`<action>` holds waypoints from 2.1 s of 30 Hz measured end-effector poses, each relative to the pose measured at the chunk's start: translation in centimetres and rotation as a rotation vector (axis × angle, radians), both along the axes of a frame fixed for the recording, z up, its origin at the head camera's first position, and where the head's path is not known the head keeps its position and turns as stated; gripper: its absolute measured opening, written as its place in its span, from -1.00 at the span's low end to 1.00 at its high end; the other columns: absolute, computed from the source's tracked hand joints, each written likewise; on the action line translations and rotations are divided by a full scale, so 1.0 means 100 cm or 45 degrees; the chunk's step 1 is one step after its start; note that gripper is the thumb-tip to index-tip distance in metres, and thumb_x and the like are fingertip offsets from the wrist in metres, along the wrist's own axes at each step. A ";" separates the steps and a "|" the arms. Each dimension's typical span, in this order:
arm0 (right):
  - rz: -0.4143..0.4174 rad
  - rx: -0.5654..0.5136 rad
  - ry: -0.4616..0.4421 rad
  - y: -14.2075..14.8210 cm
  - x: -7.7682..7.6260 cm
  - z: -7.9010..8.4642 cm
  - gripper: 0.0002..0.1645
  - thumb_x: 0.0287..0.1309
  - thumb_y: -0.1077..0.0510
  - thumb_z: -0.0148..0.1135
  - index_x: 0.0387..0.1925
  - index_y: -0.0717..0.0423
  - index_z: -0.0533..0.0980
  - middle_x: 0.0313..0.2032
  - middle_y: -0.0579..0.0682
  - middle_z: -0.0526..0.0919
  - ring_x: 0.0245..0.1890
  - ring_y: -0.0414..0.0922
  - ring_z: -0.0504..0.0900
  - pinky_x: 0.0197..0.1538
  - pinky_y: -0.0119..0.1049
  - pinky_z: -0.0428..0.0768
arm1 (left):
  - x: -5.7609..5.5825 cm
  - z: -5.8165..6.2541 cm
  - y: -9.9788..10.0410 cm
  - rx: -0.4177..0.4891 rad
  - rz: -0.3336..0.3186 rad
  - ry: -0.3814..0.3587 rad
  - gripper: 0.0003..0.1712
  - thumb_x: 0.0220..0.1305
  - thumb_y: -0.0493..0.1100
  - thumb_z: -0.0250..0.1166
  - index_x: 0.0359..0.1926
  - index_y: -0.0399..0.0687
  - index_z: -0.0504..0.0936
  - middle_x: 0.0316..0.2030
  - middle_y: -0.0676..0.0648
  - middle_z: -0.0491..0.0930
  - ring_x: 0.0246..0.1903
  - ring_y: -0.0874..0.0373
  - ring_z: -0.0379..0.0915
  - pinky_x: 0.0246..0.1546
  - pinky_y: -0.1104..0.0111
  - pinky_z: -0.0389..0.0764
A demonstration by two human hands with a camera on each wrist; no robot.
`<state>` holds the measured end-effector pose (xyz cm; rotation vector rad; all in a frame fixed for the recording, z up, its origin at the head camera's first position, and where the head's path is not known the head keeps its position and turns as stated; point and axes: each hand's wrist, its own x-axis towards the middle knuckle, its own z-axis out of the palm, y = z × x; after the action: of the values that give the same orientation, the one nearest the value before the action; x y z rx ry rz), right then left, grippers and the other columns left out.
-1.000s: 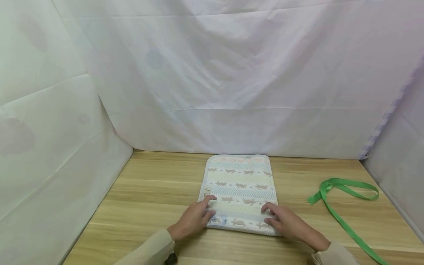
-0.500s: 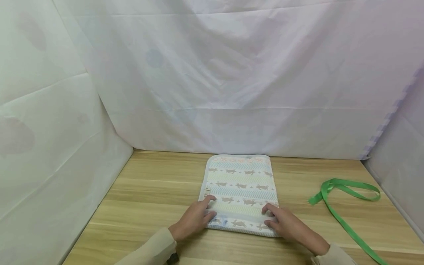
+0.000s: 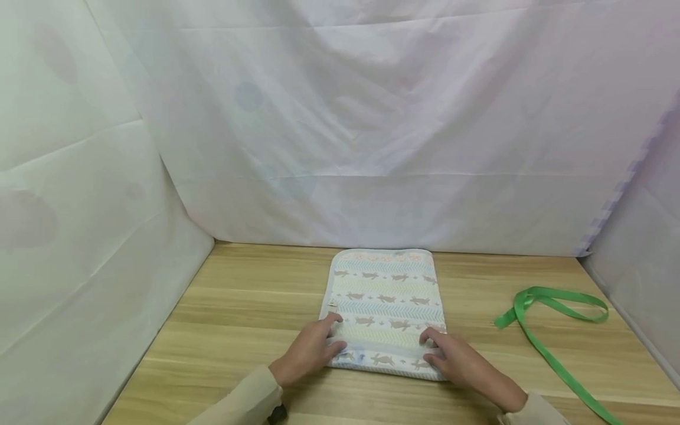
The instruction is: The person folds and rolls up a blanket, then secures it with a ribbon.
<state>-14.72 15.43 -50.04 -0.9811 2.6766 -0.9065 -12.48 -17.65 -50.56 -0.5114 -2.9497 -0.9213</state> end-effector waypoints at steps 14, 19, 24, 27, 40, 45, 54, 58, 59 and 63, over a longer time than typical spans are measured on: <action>-0.028 0.347 0.572 -0.017 0.012 0.002 -0.75 -0.03 0.25 0.48 -0.31 -0.05 0.60 -0.35 -0.19 0.51 -0.31 -0.19 0.41 -0.23 -0.23 0.37 | 0.006 0.003 0.018 -0.498 -0.135 0.672 -0.79 0.10 -0.29 0.38 -0.21 0.01 0.68 -0.34 0.08 0.67 -0.32 0.20 0.48 -0.39 0.44 0.41; 0.082 0.262 0.566 -0.016 0.018 0.001 -0.86 0.04 0.31 0.40 -0.35 0.06 0.62 -0.41 -0.19 0.54 -0.40 -0.25 0.47 -0.30 -0.30 0.52 | 0.010 0.000 0.019 -0.456 -0.206 0.701 -0.80 0.05 -0.37 0.34 -0.28 -0.05 0.69 -0.44 0.06 0.68 -0.44 0.21 0.51 -0.43 0.46 0.41; 0.092 0.214 0.526 -0.011 0.023 0.001 -0.79 0.21 0.03 0.36 -0.25 0.09 0.64 -0.36 -0.24 0.47 -0.38 -0.33 0.34 -0.34 -0.38 0.44 | 0.016 -0.001 0.012 -0.427 -0.273 0.664 -0.73 0.26 -0.12 0.34 -0.03 -0.07 0.69 -0.36 0.06 0.72 -0.38 0.23 0.58 -0.33 0.40 0.51; 0.113 0.237 0.487 -0.008 0.024 0.001 -0.59 0.14 -0.13 0.39 -0.17 0.10 0.64 -0.29 -0.23 0.45 -0.34 -0.32 0.33 -0.32 -0.37 0.44 | 0.019 0.003 0.004 -0.429 -0.358 0.554 -0.50 0.31 0.10 0.31 0.16 -0.06 0.63 -0.23 0.06 0.74 -0.26 0.24 0.61 -0.21 0.37 0.57; 0.105 0.258 0.400 -0.003 0.019 0.003 -0.51 -0.06 0.01 0.55 -0.09 0.10 0.63 -0.16 -0.15 0.56 -0.17 -0.19 0.52 -0.10 -0.19 0.59 | 0.017 0.014 -0.012 -0.445 -0.519 0.420 -0.30 0.16 -0.13 0.44 0.33 -0.07 0.47 -0.08 0.03 0.71 -0.13 0.24 0.62 -0.07 0.38 0.61; 0.110 0.233 0.439 -0.003 0.020 0.003 -0.56 -0.03 0.06 0.53 -0.09 0.08 0.63 -0.17 -0.14 0.58 -0.18 -0.18 0.53 -0.12 -0.20 0.59 | 0.018 0.014 -0.011 -0.450 -0.526 0.465 -0.31 0.17 -0.15 0.43 0.33 -0.09 0.46 -0.14 0.05 0.72 -0.18 0.26 0.62 -0.10 0.39 0.62; 0.064 0.227 0.515 -0.005 0.022 0.002 -0.52 0.04 0.13 0.46 0.02 0.19 0.60 -0.15 0.00 0.67 -0.14 -0.06 0.62 -0.10 -0.12 0.63 | 0.018 0.014 -0.010 -0.458 -0.535 0.521 -0.36 0.27 -0.23 0.31 0.36 -0.14 0.39 -0.28 0.07 0.68 -0.27 0.28 0.58 -0.12 0.34 0.61; 0.052 0.211 0.541 -0.005 0.022 0.000 -0.53 0.05 0.13 0.44 0.03 0.17 0.59 -0.17 -0.01 0.67 -0.17 -0.08 0.62 -0.12 -0.14 0.63 | 0.017 0.012 -0.011 -0.478 -0.524 0.496 -0.37 0.30 -0.22 0.28 0.37 -0.14 0.36 -0.27 0.05 0.67 -0.25 0.26 0.58 -0.09 0.31 0.61; 0.050 0.208 0.542 -0.005 0.022 0.000 -0.52 0.05 0.13 0.44 0.03 0.16 0.59 -0.17 -0.01 0.67 -0.17 -0.08 0.62 -0.12 -0.13 0.63 | 0.017 0.012 -0.010 -0.483 -0.522 0.493 -0.37 0.31 -0.22 0.28 0.37 -0.13 0.36 -0.28 0.05 0.67 -0.24 0.26 0.58 -0.08 0.31 0.60; 0.037 0.199 0.534 -0.005 0.022 0.001 -0.53 0.08 0.12 0.43 0.04 0.14 0.59 -0.17 -0.02 0.67 -0.17 -0.06 0.63 -0.12 -0.11 0.63 | 0.017 0.011 -0.009 -0.495 -0.505 0.471 -0.38 0.32 -0.20 0.28 0.37 -0.11 0.35 -0.29 0.05 0.65 -0.24 0.26 0.56 -0.09 0.32 0.60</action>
<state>-12.48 14.97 -49.92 -1.2904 3.0008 -0.5186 -10.81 -18.58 -49.42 -1.1670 -2.7202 -0.2065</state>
